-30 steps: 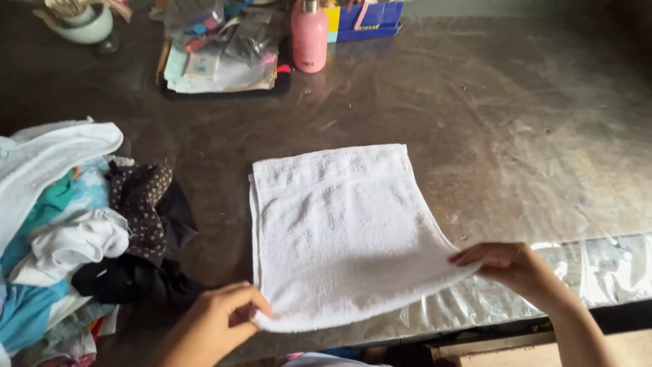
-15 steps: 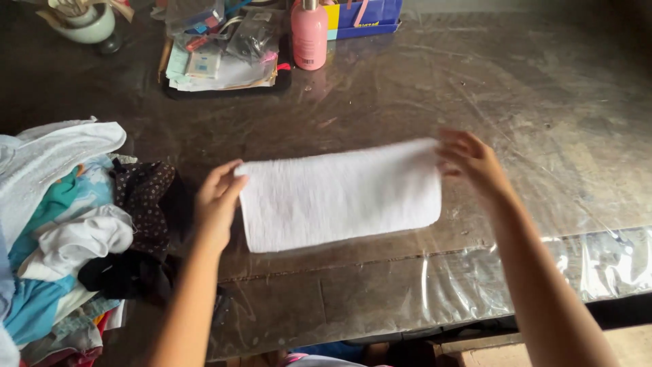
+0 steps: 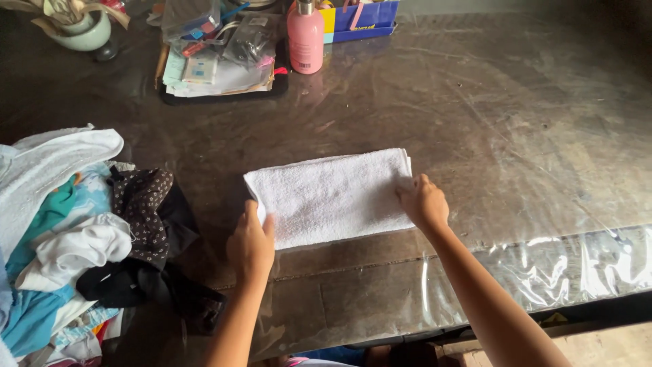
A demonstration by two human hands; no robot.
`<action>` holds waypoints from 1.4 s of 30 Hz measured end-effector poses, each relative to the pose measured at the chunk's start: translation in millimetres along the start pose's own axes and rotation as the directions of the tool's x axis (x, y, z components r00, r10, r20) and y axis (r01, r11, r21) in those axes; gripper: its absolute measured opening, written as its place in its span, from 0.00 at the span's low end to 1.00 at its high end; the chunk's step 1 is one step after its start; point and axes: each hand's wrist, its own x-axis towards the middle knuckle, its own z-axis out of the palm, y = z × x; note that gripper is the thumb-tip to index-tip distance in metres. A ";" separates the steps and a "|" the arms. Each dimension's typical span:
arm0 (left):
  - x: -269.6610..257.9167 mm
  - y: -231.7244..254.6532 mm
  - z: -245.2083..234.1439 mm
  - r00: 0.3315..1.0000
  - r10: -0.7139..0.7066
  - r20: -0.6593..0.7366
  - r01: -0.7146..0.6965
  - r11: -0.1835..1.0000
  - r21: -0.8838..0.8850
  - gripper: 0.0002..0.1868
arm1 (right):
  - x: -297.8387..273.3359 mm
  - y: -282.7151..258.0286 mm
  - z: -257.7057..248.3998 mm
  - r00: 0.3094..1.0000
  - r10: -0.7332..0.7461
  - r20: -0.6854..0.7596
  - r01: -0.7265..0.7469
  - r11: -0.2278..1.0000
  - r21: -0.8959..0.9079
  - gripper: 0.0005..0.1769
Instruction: Fold various pieces of clothing and place them in a laundry basket.
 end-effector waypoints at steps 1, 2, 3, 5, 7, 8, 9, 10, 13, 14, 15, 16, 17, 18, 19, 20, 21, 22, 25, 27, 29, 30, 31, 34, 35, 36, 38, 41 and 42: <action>3.2 -1.5 0.4 1.000 0.003 0.000 -0.003 1.000 0.000 0.20 | 3.2 4.3 6.1 1.000 0.002 -0.002 -0.002 1.000 0.001 0.34; 6.9 -2.1 1.7 0.997 -0.073 0.008 0.074 0.992 -0.106 0.17 | 6.6 9.7 11.7 0.995 -0.054 -0.085 0.055 0.998 0.010 0.30; 10.8 -2.8 3.1 0.989 -0.147 0.026 0.149 0.967 -0.208 0.15 | 10.1 15.0 17.4 0.980 -0.109 -0.168 0.113 0.993 0.014 0.27; 18.4 -3.6 1.0 0.956 -0.273 0.105 0.292 0.878 -0.380 0.16 | 16.1 20.1 13.8 0.990 -0.059 -0.130 0.076 0.989 0.127 0.25; 24.8 -9.0 -5.0 0.902 -0.380 0.206 0.430 0.739 -0.519 0.20 | 11.0 16.3 4.6 0.997 -0.014 -0.082 0.033 0.971 0.237 0.24; 29.6 -11.6 -9.0 0.837 -0.336 0.432 0.545 0.585 -0.601 0.17 | 5.0 10.6 -5.2 0.997 0.057 -0.046 -0.044 0.967 0.251 0.27; 34.4 -13.8 -12.8 0.741 -0.237 0.628 0.662 0.413 -0.626 0.15 | -0.7 4.9 -15.3 0.992 0.128 -0.009 -0.121 0.957 0.263 0.31; 39.0 -12.7 -15.9 0.741 -0.233 0.630 0.661 0.416 -0.624 0.15 | -2.5 -1.5 -26.5 0.991 0.133 -0.010 -0.126 0.956 0.265 0.31; 49.9 -5.3 -24.8 0.660 -0.205 0.723 0.745 0.302 -0.594 0.13 | -1.8 -5.8 -46.5 0.866 0.344 0.364 -0.481 0.773 0.413 0.31; 51.9 0.8 -27.0 0.701 -0.151 0.697 0.709 0.252 -0.659 0.14 | 2.5 3.0 -44.6 0.826 0.211 0.522 -0.533 0.592 0.604 0.28; 54.0 7.3 -29.1 0.740 -0.100 0.665 0.670 0.196 -0.716 0.17 | 7.1 12.1 -42.9 0.782 0.032 0.622 -0.590 0.358 0.724 0.25; 53.2 27.9 -37.9 0.738 -0.092 0.668 0.671 0.201 -0.714 0.17 | -1.4 9.3 -52.2 0.784 0.038 0.619 -0.590 0.351 0.727 0.25; 52.2 48.9 -46.5 0.844 -0.039 0.536 0.506 0.389 -0.770 0.21 | -9.5 6.7 -61.6 0.815 -0.055 0.577 -0.523 0.360 0.772 0.26; 50.5 69.5 -55.1 0.916 0.049 0.399 0.308 0.551 -0.776 0.25 | -18.8 4.9 -70.0 0.835 -0.145 0.531 -0.455 0.360 0.814 0.28; 48.1 86.8 -55.0 0.912 0.058 0.405 0.307 0.555 -0.773 0.25 | -27.5 2.5 -78.1 0.838 -0.137 0.528 -0.457 0.351 0.817 0.28; 45.9 105.3 -54.4 0.909 0.216 0.357 0.168 0.595 -0.786 0.26 | -35.9 0.8 -87.1 0.839 -0.172 0.516 -0.438 0.349 0.828 0.31; 43.2 124.3 -53.5 0.876 0.370 0.309 0.022 0.610 -0.792 0.26 | -43.9 -0.6 -96.4 0.839 -0.206 0.503 -0.418 0.347 0.840 0.34; 32.1 151.6 -52.0 0.866 0.386 0.317 0.018 0.609 -0.793 0.26 | -47.3 4.8 -96.9 0.846 -0.194 0.497 -0.419 0.335 0.844 0.34; -7.4 226.1 -40.2 0.772 0.526 0.356 -0.037 0.597 -0.801 0.37 | -56.0 30.5 -95.2 0.848 -0.175 0.500 -0.445 0.274 0.852 0.36; -39.8 263.1 -23.7 0.682 0.657 0.322 -0.220 0.604 -0.766 0.54 | -62.2 58.2 -87.4 0.870 -0.297 0.394 -0.436 -0.089 0.896 0.30; -57.1 285.4 -24.4 0.612 0.688 0.389 -0.254 0.637 -0.728 0.57 | -83.9 60.8 -120.7 0.880 -0.174 0.442 -0.465 -0.129 0.876 0.34; -66.1 296.8 -24.6 0.562 0.697 0.446 -0.289 0.671 -0.683 0.60 | -94.5 62.2 -137.4 0.864 -0.070 0.498 -0.502 -0.160 0.850 0.39; -71.9 301.5 -15.2 0.535 0.712 0.455 -0.294 0.661 -0.690 0.60 | -93.1 92.0 -127.4 0.870 -0.046 0.491 -0.491 -0.179 0.853 0.39; -90.5 311.6 18.7 0.327 0.780 0.534 -0.083 0.586 -0.806 0.43 | -102.7 165.7 -110.4 0.959 -0.148 0.244 -0.271 -0.210 0.939 0.19; -96.3 313.7 34.3 0.560 0.790 0.250 -0.298 0.474 -0.829 0.33 | -110.2 179.6 -116.1 0.965 -0.060 0.254 -0.261 -0.200 0.944 0.21; -103.8 317.3 50.4 0.677 0.730 -0.096 -0.515 0.376 -0.771 0.25 | -119.1 195.1 -123.4 0.965 0.033 0.261 -0.250 -0.188 0.950 0.24; -120.2 332.7 77.1 0.746 0.659 0.101 -0.327 0.493 -0.806 0.33 | -143.0 216.8 -143.5 0.960 0.136 0.246 -0.206 -0.253 0.945 0.26; -155.4 365.2 96.1 0.621 0.555 0.553 0.179 0.587 -0.790 0.41 | -181.8 290.1 -133.1 0.938 0.265 0.224 -0.111 -0.384 0.917 0.27; -169.1 378.1 98.2 0.398 0.548 0.736 0.463 0.573 -0.676 0.39 | -197.3 321.2 -122.0 0.934 0.291 0.208 -0.057 -0.453 0.890 0.26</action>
